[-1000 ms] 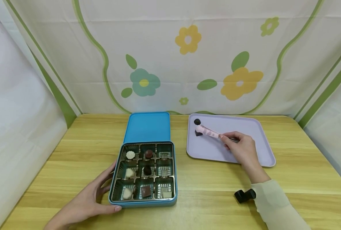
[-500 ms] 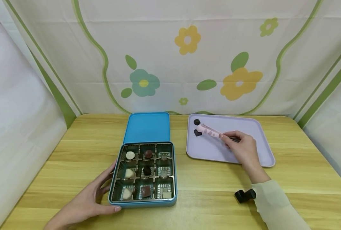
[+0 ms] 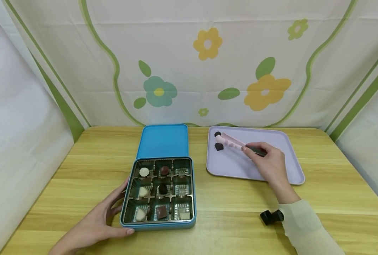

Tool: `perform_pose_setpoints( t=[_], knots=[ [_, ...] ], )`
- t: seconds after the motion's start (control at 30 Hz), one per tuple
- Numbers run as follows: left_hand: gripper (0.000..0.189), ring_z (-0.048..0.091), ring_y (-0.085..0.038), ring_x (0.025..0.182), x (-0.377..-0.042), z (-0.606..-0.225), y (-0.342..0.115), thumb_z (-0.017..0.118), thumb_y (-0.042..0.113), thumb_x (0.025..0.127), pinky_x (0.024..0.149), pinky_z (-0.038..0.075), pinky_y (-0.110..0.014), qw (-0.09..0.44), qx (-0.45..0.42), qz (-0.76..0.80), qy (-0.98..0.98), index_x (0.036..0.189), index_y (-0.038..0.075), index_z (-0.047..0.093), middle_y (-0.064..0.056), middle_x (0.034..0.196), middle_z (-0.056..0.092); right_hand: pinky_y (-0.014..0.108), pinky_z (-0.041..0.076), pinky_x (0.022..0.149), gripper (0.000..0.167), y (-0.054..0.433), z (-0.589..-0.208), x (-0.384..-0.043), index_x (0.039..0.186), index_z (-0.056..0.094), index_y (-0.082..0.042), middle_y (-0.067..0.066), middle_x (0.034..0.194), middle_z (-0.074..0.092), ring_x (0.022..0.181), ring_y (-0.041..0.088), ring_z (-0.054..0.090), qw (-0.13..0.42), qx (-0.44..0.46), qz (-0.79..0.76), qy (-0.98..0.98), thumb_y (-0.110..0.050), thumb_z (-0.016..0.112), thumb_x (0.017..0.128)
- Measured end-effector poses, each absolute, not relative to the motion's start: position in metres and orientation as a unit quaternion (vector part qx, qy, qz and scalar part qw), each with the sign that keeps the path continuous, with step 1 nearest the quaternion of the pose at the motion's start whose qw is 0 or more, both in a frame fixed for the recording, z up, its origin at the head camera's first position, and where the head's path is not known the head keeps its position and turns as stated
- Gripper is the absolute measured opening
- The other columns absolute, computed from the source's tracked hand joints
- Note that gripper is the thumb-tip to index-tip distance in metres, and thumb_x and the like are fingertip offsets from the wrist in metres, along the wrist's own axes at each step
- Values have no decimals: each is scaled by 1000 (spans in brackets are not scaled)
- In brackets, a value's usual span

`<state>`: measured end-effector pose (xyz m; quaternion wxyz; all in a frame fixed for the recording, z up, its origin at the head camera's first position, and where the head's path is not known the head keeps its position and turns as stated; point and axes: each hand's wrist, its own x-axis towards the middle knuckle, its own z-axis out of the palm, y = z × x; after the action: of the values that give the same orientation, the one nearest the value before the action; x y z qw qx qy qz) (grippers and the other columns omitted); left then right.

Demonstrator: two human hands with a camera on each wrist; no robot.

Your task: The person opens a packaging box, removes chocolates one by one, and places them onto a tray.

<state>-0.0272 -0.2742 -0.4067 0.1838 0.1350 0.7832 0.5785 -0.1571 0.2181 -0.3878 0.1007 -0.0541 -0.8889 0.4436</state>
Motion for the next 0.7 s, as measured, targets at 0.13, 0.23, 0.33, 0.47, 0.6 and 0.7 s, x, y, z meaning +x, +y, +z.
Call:
perform_pose_setpoints(
  t=[0.13,0.23,0.33,0.47,0.6,0.7],
  knots=[
    [119,46,-6,149,-27,-407,-274,90,12,88,108,47,-14,183,131,573,788,174,36,11,-19,181,8,10,52,74,37,213,-381,-153,118,82,-17,9,118,80,92,-2,66,121,-7,444,-888,-46,81,97],
    [120,46,-4,148,-27,-407,-274,90,12,88,108,46,-14,183,133,573,787,174,36,10,-19,181,7,12,54,72,32,209,-376,-149,119,82,-15,10,115,80,90,-2,68,111,35,453,-884,-39,82,97],
    [120,44,12,142,-27,-407,-274,89,10,88,108,47,-14,187,137,579,782,174,36,9,-20,181,6,18,54,67,28,206,-371,-146,118,82,-15,9,113,80,88,4,68,85,70,468,-877,-35,83,97],
    [121,44,17,139,-26,-407,-274,89,9,88,108,47,-14,188,142,583,778,175,34,9,-21,180,5,24,53,63,24,204,-363,-141,115,83,-18,6,111,80,84,9,66,48,97,476,-873,-33,84,96],
    [120,45,16,139,-26,-406,-273,89,9,88,108,46,-14,186,140,583,778,175,34,10,-22,180,7,25,56,69,19,202,-357,-136,112,83,-23,0,108,80,87,10,69,22,143,470,-871,-30,85,95],
    [120,45,15,139,-27,-406,-273,89,9,88,109,46,-13,185,140,583,778,175,34,10,-22,180,7,26,58,70,17,199,-352,-132,111,83,-24,-4,102,78,88,10,71,6,194,472,-860,-24,86,94]
  ],
)
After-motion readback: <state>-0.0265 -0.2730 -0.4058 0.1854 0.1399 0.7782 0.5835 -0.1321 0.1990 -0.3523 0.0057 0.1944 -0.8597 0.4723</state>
